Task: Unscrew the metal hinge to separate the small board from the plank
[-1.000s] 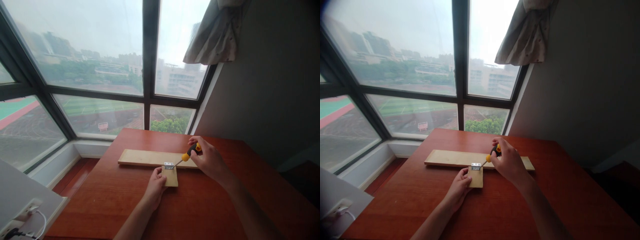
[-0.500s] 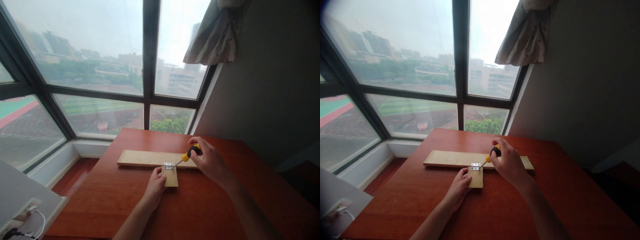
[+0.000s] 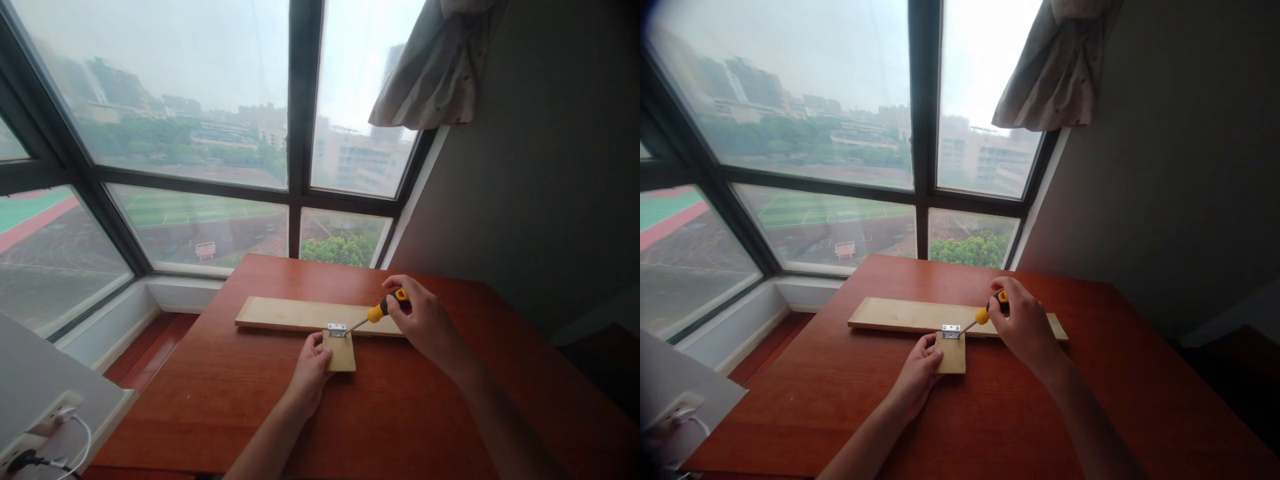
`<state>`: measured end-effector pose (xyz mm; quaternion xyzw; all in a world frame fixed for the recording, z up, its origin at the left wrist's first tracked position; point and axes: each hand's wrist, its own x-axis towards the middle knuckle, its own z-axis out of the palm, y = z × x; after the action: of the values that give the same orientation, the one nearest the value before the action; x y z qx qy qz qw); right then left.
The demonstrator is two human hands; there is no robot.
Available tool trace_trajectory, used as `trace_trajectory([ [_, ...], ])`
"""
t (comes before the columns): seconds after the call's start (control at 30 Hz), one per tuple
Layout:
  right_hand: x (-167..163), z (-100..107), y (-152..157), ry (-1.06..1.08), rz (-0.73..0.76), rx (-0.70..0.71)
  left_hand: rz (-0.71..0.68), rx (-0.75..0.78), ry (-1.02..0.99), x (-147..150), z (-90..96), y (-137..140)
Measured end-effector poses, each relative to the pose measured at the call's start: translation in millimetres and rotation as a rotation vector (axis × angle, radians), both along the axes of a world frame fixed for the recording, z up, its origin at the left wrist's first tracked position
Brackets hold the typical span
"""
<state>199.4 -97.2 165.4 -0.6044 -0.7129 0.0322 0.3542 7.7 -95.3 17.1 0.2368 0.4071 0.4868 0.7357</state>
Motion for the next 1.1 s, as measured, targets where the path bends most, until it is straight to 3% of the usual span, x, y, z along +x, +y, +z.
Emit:
trace_trajectory([
  [0.13, 4, -1, -1, 0.011, 0.028, -0.029, 0.001, 0.002, -0.006, 0, 0.9, 0],
  [0.3, 7, 0, 0, -0.027, -0.049, -0.043, 0.000, -0.001, -0.005, 0, 1.1, -1],
  [0.67, 6, 2, -3, 0.088, 0.037, -0.069, -0.007, 0.016, -0.008, 0, -1.2, 0],
  [1.1, 9, -3, -1, 0.056, 0.008, -0.041, -0.013, 0.017, -0.011, 1, -1.3, 0],
])
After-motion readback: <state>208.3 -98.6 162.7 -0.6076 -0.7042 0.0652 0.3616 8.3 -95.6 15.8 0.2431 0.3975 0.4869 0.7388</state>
